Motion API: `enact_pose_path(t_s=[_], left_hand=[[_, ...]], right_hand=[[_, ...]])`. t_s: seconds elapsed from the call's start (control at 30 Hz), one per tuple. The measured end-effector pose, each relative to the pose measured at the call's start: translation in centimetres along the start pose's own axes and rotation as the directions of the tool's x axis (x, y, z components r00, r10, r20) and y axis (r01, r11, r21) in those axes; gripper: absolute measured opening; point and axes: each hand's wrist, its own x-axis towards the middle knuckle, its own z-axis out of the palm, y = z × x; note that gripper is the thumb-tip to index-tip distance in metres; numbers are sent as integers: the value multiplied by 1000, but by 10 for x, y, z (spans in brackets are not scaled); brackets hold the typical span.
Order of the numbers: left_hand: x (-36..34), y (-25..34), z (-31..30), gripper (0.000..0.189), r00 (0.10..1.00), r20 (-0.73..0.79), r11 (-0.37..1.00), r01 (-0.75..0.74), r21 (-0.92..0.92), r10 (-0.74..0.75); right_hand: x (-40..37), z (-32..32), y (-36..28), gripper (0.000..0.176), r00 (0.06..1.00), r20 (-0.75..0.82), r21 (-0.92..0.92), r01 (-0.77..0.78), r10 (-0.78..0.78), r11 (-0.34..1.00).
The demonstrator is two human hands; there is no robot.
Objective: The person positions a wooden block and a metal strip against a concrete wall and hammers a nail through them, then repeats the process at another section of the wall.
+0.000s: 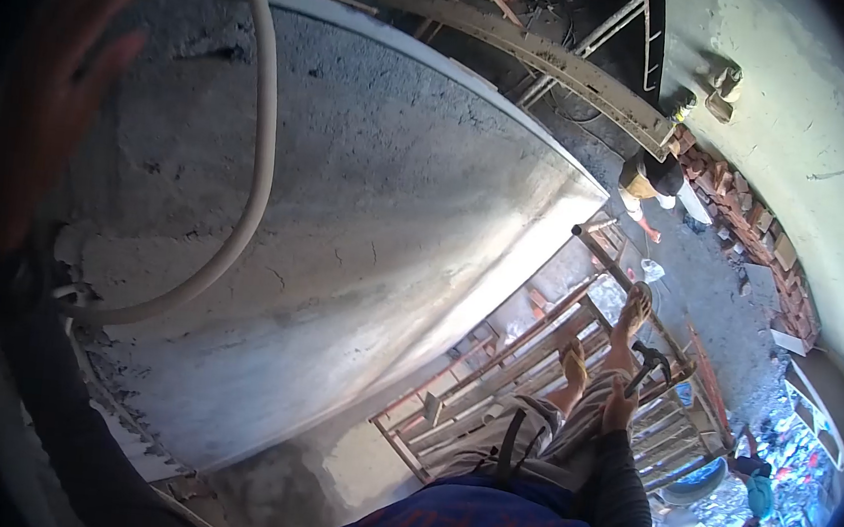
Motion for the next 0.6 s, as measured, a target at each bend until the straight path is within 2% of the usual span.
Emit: enact_pose_path(t_s=[0.07,0.27,0.43,0.53,0.6], left_hand=[[-26,0,-8,46,999,-41,996,22,-92,-26],[-93,3,-24,40,985,-151,992,63,-110,-79],[-164,4,-33,36,916,-366,986,135,-98,-161],[-220,55,-31,33,803,-556,976,207,-73,-212],[-248,120,3,34,770,-629,977,197,76,-106]], right_hand=[[-10,1,-15,25,1000,24,-18,-16,17,1000],[-6,1,-25,22,996,77,-110,-38,47,993],[-9,6,-31,23,986,151,-202,-40,72,978],[-10,8,-35,19,978,180,-226,-67,109,972],[-8,5,-33,17,977,178,-215,-81,121,973]])
